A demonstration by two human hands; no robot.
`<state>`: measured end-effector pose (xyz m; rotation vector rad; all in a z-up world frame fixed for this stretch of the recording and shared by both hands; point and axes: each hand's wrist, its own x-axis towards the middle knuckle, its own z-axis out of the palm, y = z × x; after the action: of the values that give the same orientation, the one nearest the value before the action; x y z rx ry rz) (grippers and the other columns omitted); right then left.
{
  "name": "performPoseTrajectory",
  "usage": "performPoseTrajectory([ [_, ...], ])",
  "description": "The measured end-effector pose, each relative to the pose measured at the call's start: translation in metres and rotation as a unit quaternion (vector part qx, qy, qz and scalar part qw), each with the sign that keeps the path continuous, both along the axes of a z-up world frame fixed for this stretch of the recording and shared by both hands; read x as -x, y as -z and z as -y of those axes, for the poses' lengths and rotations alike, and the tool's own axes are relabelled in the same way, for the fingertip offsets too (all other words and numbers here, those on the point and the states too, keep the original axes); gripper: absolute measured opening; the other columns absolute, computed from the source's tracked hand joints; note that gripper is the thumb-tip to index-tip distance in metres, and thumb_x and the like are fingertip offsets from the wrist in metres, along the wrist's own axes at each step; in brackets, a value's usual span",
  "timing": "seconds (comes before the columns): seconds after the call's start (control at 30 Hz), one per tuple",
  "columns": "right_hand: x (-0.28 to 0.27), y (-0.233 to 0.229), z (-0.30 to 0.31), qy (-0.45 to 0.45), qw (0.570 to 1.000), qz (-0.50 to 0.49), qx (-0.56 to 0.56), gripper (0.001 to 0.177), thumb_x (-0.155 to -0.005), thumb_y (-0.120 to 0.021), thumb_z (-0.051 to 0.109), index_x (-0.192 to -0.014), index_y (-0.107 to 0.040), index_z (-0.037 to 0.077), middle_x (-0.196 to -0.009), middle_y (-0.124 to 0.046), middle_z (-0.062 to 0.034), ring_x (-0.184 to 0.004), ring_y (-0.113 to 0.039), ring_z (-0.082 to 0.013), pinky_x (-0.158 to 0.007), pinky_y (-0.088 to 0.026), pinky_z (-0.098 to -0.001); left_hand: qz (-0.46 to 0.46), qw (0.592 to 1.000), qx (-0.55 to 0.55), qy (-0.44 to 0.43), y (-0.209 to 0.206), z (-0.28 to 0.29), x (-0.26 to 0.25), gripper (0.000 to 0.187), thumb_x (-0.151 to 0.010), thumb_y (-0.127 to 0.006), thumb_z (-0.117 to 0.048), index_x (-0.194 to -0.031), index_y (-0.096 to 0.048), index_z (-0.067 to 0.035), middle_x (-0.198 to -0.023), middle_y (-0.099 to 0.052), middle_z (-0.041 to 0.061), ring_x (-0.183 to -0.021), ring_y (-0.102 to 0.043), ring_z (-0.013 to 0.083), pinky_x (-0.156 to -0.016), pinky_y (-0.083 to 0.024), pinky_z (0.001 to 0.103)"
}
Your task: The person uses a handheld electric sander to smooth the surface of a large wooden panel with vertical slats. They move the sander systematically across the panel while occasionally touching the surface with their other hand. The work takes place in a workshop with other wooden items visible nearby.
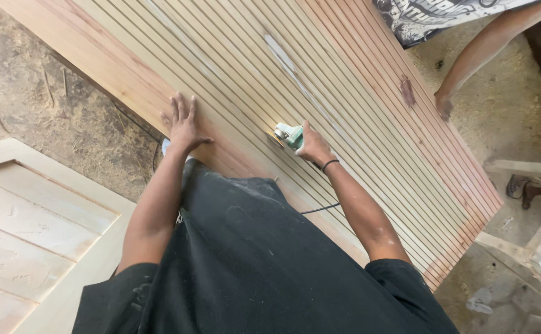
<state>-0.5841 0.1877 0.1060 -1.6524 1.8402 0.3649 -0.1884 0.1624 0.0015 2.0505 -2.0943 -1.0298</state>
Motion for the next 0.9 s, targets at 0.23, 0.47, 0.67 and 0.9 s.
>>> performPoseTrajectory([
  [0.23, 0.045, 0.029, -0.053, 0.139, 0.966, 0.145, 0.161, 0.078, -0.054, -0.096, 0.019, -0.112, -0.048, -0.001, -0.098, -0.068, -0.0243, -0.091, -0.07, -0.0408, -0.077, -0.057, -0.0477, 0.057, 0.998, -0.035, -0.003, -0.013, 0.017, 0.01, 0.156, -0.042, -0.1, -0.05, -0.169, -0.011, -0.031, -0.174, 0.012, 0.013, -0.16, 0.01, 0.0328, -0.121, -0.005, 0.074],
  [0.47, 0.027, 0.037, -0.099, 0.53, 0.726, 0.433, 0.067, 0.036, -0.068, -0.08, -0.001, -0.1, -0.062, -0.001, -0.079, -0.067, -0.0113, -0.054, -0.067, -0.0237, -0.048, -0.058, -0.0361, 0.073, 0.996, -0.05, 0.012, -0.024, 0.017, 0.013, 0.157, -0.042, -0.1, -0.053, -0.167, -0.008, -0.031, -0.173, 0.016, 0.011, -0.159, 0.012, 0.0323, -0.122, -0.006, 0.074],
  [0.67, -0.018, 0.022, -0.117, 0.574, 0.616, 0.53, 0.103, 0.043, -0.07, -0.081, 0.0, -0.107, -0.06, 0.0, -0.083, -0.065, -0.0093, -0.058, -0.068, -0.0232, -0.054, -0.06, -0.0368, 0.087, 0.992, -0.081, 0.031, -0.027, 0.02, 0.011, 0.158, -0.047, -0.098, -0.058, -0.168, -0.001, -0.028, -0.171, 0.02, 0.015, -0.159, 0.016, 0.0329, -0.12, -0.006, 0.076],
  [0.9, -0.097, 0.006, -0.113, 0.603, 0.538, 0.572, 0.138, 0.043, -0.076, -0.077, 0.002, -0.112, -0.056, -0.002, -0.084, -0.063, -0.0118, -0.063, -0.068, -0.0252, -0.057, -0.061, -0.0386, 0.068, 0.993, -0.044, 0.088, -0.017, 0.016, -0.003, 0.148, -0.062, -0.086, -0.071, -0.168, 0.005, -0.022, -0.168, 0.024, 0.017, -0.156, 0.023, 0.0329, -0.119, 0.008, 0.074],
])
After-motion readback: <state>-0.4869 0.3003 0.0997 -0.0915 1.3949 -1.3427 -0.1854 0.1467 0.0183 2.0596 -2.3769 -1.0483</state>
